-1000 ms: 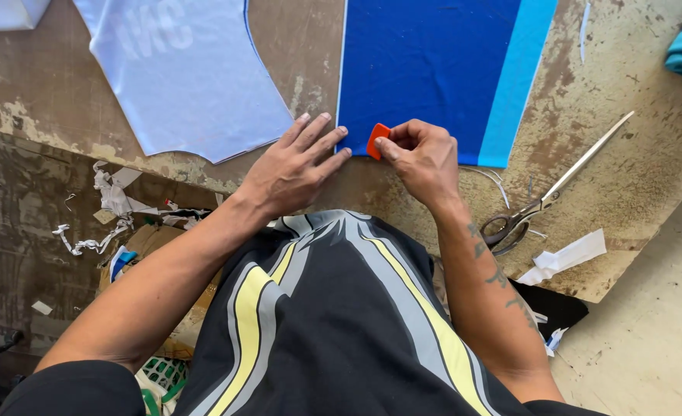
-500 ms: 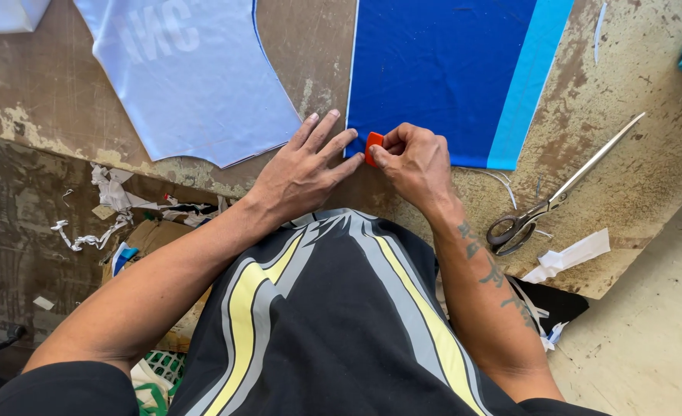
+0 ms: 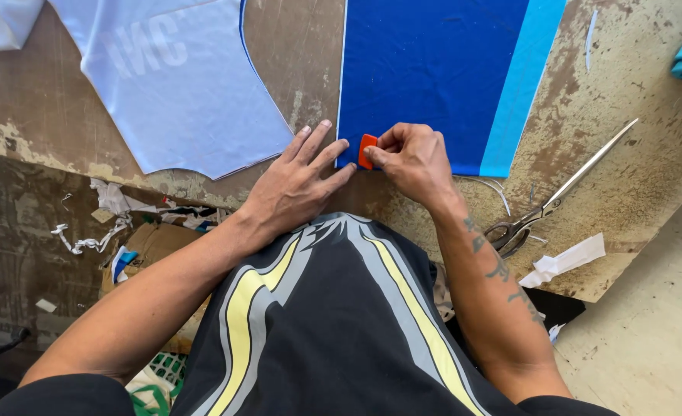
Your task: The person marks a white fabric piece using a ruler and chalk, then cuts it with scissors. They then place a blue fabric piece on the table, mark it, and cut it along the lines.
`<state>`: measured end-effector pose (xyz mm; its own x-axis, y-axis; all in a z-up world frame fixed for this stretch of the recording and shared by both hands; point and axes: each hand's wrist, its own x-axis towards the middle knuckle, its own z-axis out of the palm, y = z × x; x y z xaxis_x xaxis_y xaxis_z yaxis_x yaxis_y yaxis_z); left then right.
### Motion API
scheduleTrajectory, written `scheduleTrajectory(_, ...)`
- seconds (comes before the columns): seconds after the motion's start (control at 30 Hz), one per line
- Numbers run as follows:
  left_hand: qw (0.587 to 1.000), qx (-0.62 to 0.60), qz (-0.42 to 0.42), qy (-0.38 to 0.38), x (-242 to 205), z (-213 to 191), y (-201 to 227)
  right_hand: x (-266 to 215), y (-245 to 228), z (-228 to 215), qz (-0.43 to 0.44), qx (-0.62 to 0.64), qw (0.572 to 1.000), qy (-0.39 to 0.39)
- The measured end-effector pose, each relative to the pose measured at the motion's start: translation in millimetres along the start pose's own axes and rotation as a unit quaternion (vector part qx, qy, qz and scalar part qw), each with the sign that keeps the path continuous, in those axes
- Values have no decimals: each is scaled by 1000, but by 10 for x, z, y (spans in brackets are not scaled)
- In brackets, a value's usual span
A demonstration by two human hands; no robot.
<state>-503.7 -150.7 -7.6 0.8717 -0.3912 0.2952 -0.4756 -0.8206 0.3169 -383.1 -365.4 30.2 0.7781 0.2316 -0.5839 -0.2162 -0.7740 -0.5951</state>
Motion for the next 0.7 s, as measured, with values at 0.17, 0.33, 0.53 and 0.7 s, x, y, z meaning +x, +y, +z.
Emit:
scheduleTrajectory(0.17, 1000, -6, 3, 5, 57, -79, -22, 348, 106, -49, -19, 47, 992, 116)
scheduleTrajectory(0.33, 999, -22, 1, 42, 275, 53, -144, 255, -125, -287, -13, 137, 984, 110)
scheduleTrajectory(0.53, 997, -25, 15, 70, 419, 283, -211, 145, -90, -164, 25, 130, 990, 39)
scheduleTrajectory(0.7, 999, -19, 23, 31, 462, 221, -219, 360, -122, -314, 33, 174, 978, 111)
